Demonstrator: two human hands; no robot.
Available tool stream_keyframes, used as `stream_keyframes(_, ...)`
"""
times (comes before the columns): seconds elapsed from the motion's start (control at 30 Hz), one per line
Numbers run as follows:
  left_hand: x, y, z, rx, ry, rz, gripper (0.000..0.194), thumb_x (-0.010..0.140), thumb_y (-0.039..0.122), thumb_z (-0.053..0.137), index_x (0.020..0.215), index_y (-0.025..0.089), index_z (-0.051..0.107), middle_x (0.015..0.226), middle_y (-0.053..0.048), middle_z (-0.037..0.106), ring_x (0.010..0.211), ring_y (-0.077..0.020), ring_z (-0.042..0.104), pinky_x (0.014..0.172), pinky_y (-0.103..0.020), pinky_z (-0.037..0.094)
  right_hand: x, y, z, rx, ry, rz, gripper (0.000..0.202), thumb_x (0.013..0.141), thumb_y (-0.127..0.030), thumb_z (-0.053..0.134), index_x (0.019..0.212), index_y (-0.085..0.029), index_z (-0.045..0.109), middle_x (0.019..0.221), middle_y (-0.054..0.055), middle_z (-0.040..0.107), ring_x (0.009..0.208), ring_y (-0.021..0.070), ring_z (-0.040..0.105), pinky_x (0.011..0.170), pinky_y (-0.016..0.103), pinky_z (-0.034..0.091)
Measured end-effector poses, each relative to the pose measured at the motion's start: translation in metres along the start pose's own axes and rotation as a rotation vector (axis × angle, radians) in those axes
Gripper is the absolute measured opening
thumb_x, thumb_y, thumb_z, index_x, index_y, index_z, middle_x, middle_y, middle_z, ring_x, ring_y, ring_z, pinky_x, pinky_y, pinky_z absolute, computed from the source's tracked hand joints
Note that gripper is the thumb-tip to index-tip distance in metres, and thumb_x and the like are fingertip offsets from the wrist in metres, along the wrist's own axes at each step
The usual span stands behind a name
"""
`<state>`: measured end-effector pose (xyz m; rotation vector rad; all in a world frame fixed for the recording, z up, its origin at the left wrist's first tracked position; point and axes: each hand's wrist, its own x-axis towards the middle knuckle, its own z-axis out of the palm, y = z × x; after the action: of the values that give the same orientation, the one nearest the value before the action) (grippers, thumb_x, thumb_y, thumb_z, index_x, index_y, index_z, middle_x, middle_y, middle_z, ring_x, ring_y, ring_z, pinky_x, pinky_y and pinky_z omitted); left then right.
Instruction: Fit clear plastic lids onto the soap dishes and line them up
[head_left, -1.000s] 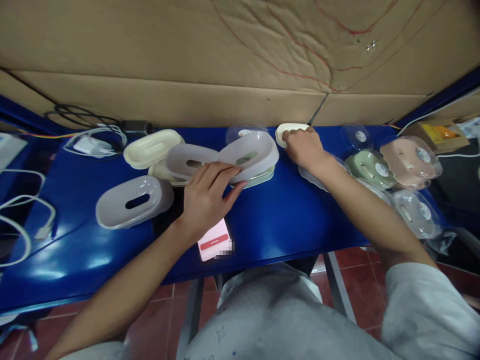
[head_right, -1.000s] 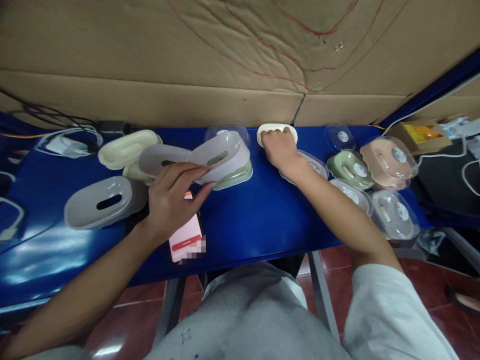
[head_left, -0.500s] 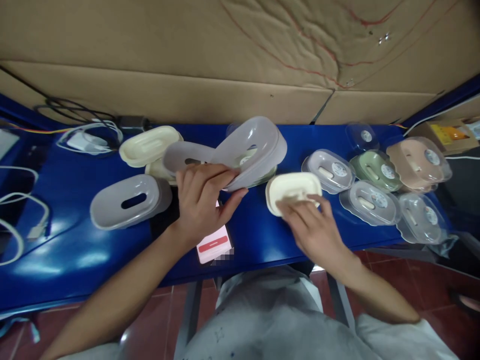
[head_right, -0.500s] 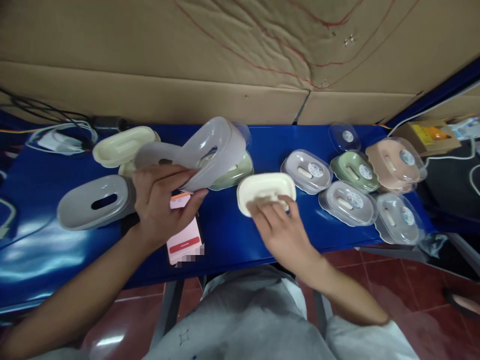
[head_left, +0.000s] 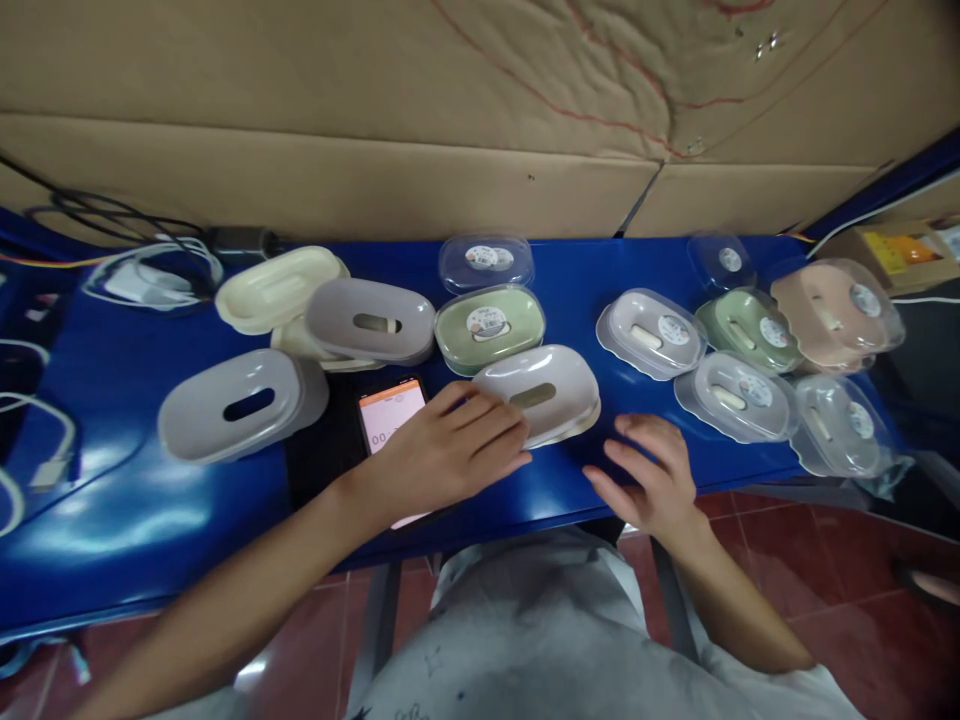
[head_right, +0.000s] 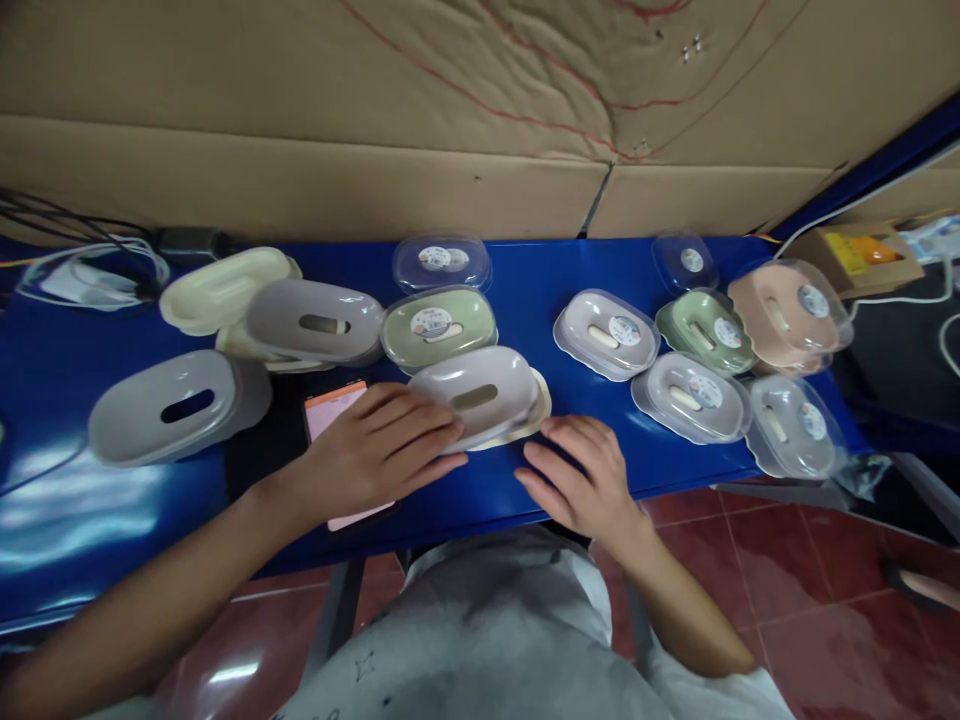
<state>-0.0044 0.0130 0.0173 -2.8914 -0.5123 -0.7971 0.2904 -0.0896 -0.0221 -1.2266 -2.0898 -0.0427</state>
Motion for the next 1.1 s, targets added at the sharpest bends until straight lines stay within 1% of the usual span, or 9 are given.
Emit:
stream_keyframes(0.03, -0.001, 0.001, 0.003, -0.009, -0.028, 0.006, 0.016, 0.108, 0.032, 0.069, 0.113, 0.017, 0.072, 0.108, -0.004, 0.081, 0.099, -0.0209, 0.071, 0.094, -0.038, 0.052, -0.002, 0.005, 0.000, -0.024, -0.011, 0.013, 0.070, 0.093, -0.032, 0.081, 0.156, -0.052, 0.057, 0.130, 0.004, 0.080, 0.121, 0.0350, 0.078, 0.099, 0.062, 0.066)
stream_keyframes(0.1, -0.002, 0.001, 0.008, -0.020, -0.066, 0.008, 0.017, 0.110, 0.032, 0.067, 0.114, 0.016, 0.071, 0.109, -0.003, 0.080, 0.100, -0.0209, 0.072, 0.096, -0.039, 0.052, 0.000, 0.012, 0.001, -0.049, -0.111, 0.027, 0.078, 0.093, -0.034, 0.082, 0.162, -0.050, 0.049, 0.147, 0.007, 0.072, 0.137, 0.0382, 0.069, 0.108, 0.066, 0.061)
stream_keyframes(0.17, -0.003, 0.000, 0.013, -0.016, -0.090, 0.003, 0.018, 0.111, 0.033, 0.064, 0.113, 0.017, 0.071, 0.109, -0.003, 0.080, 0.101, -0.0208, 0.071, 0.097, -0.039, 0.051, 0.006, 0.016, 0.004, -0.053, -0.208, 0.035, 0.077, 0.096, -0.035, 0.079, 0.164, -0.050, 0.046, 0.159, 0.007, 0.063, 0.147, 0.0391, 0.061, 0.115, 0.068, 0.056)
stream_keyframes(0.27, -0.003, -0.001, 0.017, -0.017, -0.120, -0.007, 0.016, 0.111, 0.033, 0.065, 0.114, 0.018, 0.070, 0.111, -0.003, 0.079, 0.103, -0.0211, 0.071, 0.099, -0.039, 0.050, 0.016, 0.018, 0.008, -0.039, -0.276, 0.045, 0.073, 0.099, -0.036, 0.076, 0.166, -0.045, 0.047, 0.168, 0.009, 0.054, 0.153, 0.0397, 0.055, 0.120, 0.068, 0.052)
stream_keyframes(0.47, -0.004, 0.000, 0.017, -0.028, -0.163, 0.001, 0.016, 0.109, 0.024, 0.067, 0.124, 0.017, 0.069, 0.118, -0.005, 0.079, 0.112, -0.0230, 0.070, 0.107, -0.043, 0.049, 0.020, 0.020, 0.011, 0.051, -0.275, 0.084, 0.065, 0.103, -0.030, 0.071, 0.163, -0.041, 0.050, 0.167, 0.010, 0.055, 0.152, 0.0371, 0.056, 0.119, 0.063, 0.055)
stream_keyframes(0.6, -0.003, 0.002, 0.016, -0.052, -0.159, -0.005, 0.018, 0.110, 0.023, 0.065, 0.127, 0.017, 0.068, 0.122, -0.004, 0.078, 0.111, -0.0223, 0.070, 0.108, -0.043, 0.048, 0.018, 0.022, 0.013, 0.100, -0.215, 0.078, 0.059, 0.104, -0.023, 0.069, 0.160, -0.034, 0.054, 0.162, 0.013, 0.058, 0.152, 0.0355, 0.055, 0.121, 0.061, 0.054)
stream_keyframes(0.77, -0.004, 0.002, 0.016, -0.057, -0.188, 0.004, 0.025, 0.110, 0.021, 0.064, 0.134, 0.016, 0.066, 0.128, -0.006, 0.076, 0.116, -0.0243, 0.068, 0.111, -0.045, 0.046, 0.016, 0.024, 0.014, 0.124, -0.167, 0.096, 0.052, 0.105, -0.020, 0.066, 0.155, -0.033, 0.057, 0.157, 0.012, 0.062, 0.150, 0.0342, 0.058, 0.119, 0.060, 0.055)
stream_keyframes(0.97, -0.009, 0.000, 0.020, -0.029, -0.253, 0.038, 0.025, 0.105, 0.013, 0.065, 0.130, 0.018, 0.067, 0.128, -0.007, 0.075, 0.119, -0.0257, 0.067, 0.111, -0.046, 0.046, 0.016, 0.022, 0.016, 0.061, -0.216, 0.041, 0.049, 0.103, -0.020, 0.071, 0.150, -0.029, 0.062, 0.155, 0.014, 0.064, 0.146, 0.0345, 0.060, 0.115, 0.058, 0.057)
stream_keyframes(1.1, -0.008, 0.001, 0.020, -0.024, -0.258, 0.035, 0.022, 0.106, 0.016, 0.066, 0.127, 0.018, 0.067, 0.126, -0.007, 0.075, 0.117, -0.0250, 0.068, 0.110, -0.045, 0.046, 0.016, 0.021, 0.015, 0.022, -0.237, 0.010, 0.051, 0.104, -0.022, 0.070, 0.154, -0.031, 0.060, 0.158, 0.014, 0.062, 0.147, 0.0345, 0.060, 0.114, 0.058, 0.057)
